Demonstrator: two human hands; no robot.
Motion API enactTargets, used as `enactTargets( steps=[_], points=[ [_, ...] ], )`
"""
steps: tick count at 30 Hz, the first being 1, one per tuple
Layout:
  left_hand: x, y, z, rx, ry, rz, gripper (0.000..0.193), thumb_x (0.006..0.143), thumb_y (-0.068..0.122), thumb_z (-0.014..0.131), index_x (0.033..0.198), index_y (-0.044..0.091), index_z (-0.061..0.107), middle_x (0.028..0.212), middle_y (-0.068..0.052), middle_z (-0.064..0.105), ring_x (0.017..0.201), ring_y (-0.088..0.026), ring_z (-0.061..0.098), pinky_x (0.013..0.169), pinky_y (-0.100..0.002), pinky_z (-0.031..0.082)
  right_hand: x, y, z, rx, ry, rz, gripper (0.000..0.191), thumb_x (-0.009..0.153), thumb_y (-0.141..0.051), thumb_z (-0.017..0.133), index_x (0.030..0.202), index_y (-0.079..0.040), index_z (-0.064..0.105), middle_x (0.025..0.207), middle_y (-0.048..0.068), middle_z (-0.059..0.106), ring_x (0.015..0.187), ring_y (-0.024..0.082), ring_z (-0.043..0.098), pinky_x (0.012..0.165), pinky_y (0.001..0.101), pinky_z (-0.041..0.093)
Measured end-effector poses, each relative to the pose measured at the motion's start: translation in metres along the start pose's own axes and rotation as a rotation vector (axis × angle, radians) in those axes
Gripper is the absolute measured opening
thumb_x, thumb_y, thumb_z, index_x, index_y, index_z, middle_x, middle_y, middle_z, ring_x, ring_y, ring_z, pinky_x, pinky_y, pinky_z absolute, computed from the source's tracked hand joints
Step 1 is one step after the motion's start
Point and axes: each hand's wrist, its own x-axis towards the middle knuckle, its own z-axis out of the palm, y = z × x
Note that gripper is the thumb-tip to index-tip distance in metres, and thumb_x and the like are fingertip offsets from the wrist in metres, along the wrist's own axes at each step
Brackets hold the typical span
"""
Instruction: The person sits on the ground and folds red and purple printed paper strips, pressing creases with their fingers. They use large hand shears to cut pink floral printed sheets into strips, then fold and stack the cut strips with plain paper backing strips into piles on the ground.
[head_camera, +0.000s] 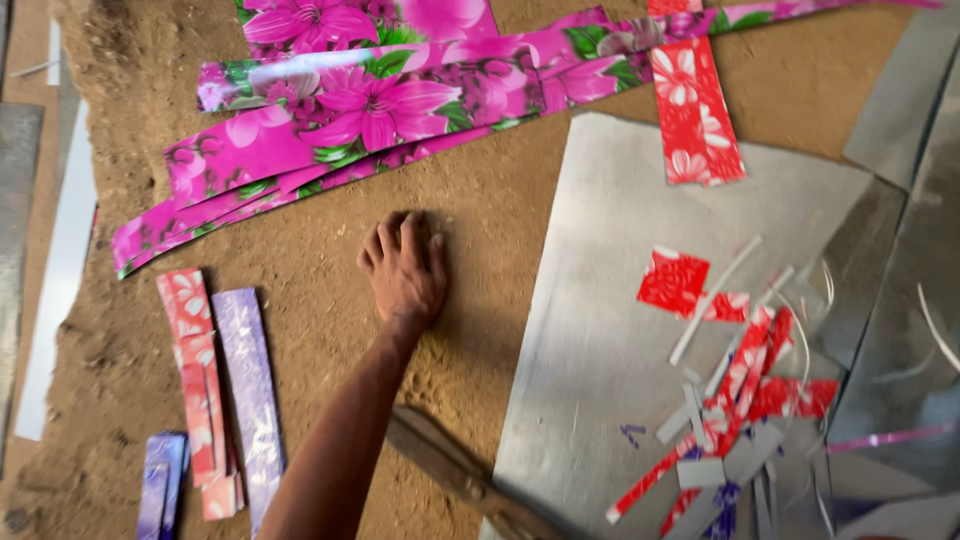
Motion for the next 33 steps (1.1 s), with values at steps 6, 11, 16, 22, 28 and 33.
enactTargets(
  steps=[6,11,16,22,28,33],
  points=[
    [-0.017,0.008,-0.006,0.039,-0.058,-0.080,0.049,0.102,0.044,0.054,0.139,0.011,0.057,0.146,-0.014,0.049,0.137,-0.038,0.039,0.116,-0.057,0.026,0.016,0.048,0.043,0.068,-0.079,0.109,0.042,0.088,-0.020,0.082,0.124,-0.006,0.065,0.120,0.013,0.069,0.110,0.031,0.068,0.096,0.0413,0.056],
    [-0.018,0.017,-0.002,0.058,-0.112,-0.102,0.054,0.096,0.047,0.056,0.138,0.013,0.057,0.147,-0.015,0.047,0.138,-0.038,0.037,0.112,-0.059,0.024,-0.024,0.162,0.084,-0.191,-0.353,0.491,0.049,0.087,-0.021,0.082,0.130,-0.005,0.064,0.123,0.016,0.069,0.112,0.033,0.067,0.098,0.0429,0.055],
    [-0.028,0.015,0.007,0.068,-0.158,-0.127,0.058,0.093,0.049,0.056,0.139,0.013,0.056,0.147,-0.015,0.044,0.139,-0.037,0.035,0.111,-0.061,0.023,-0.076,0.342,0.046,-0.692,-0.478,0.621,0.068,0.091,-0.028,0.078,0.148,-0.003,0.051,0.147,0.023,0.055,0.135,0.041,0.048,0.113,0.0525,0.039],
    [-0.032,0.012,0.014,0.097,-0.178,-0.113,0.059,0.095,0.052,0.053,0.138,0.011,0.056,0.147,-0.016,0.043,0.139,-0.038,0.034,0.112,-0.059,0.021,-0.063,0.412,0.028,-0.693,-0.610,0.660,0.063,0.092,-0.031,0.079,0.146,-0.008,0.054,0.136,0.016,0.060,0.129,0.037,0.051,0.108,0.0600,0.035],
    [-0.031,0.013,0.013,0.093,-0.327,-0.152,0.062,0.097,0.054,0.045,0.142,0.013,0.050,0.149,-0.018,0.038,0.139,-0.037,0.030,0.110,-0.060,0.018,-0.046,0.428,0.052,-0.629,-0.672,0.721,0.046,0.082,-0.033,0.086,0.120,-0.015,0.067,0.108,0.008,0.067,0.115,0.032,0.057,0.101,0.0522,0.041],
    [-0.029,0.013,0.013,0.055,-0.388,-0.170,0.062,0.099,0.054,0.041,0.145,0.013,0.047,0.150,-0.019,0.037,0.139,-0.037,0.029,0.111,-0.060,0.016,-0.040,0.440,0.052,-0.526,-0.676,0.733,0.036,0.081,-0.029,0.090,0.105,-0.011,0.069,0.100,0.009,0.067,0.109,0.031,0.060,0.099,0.0444,0.048]
  ],
)
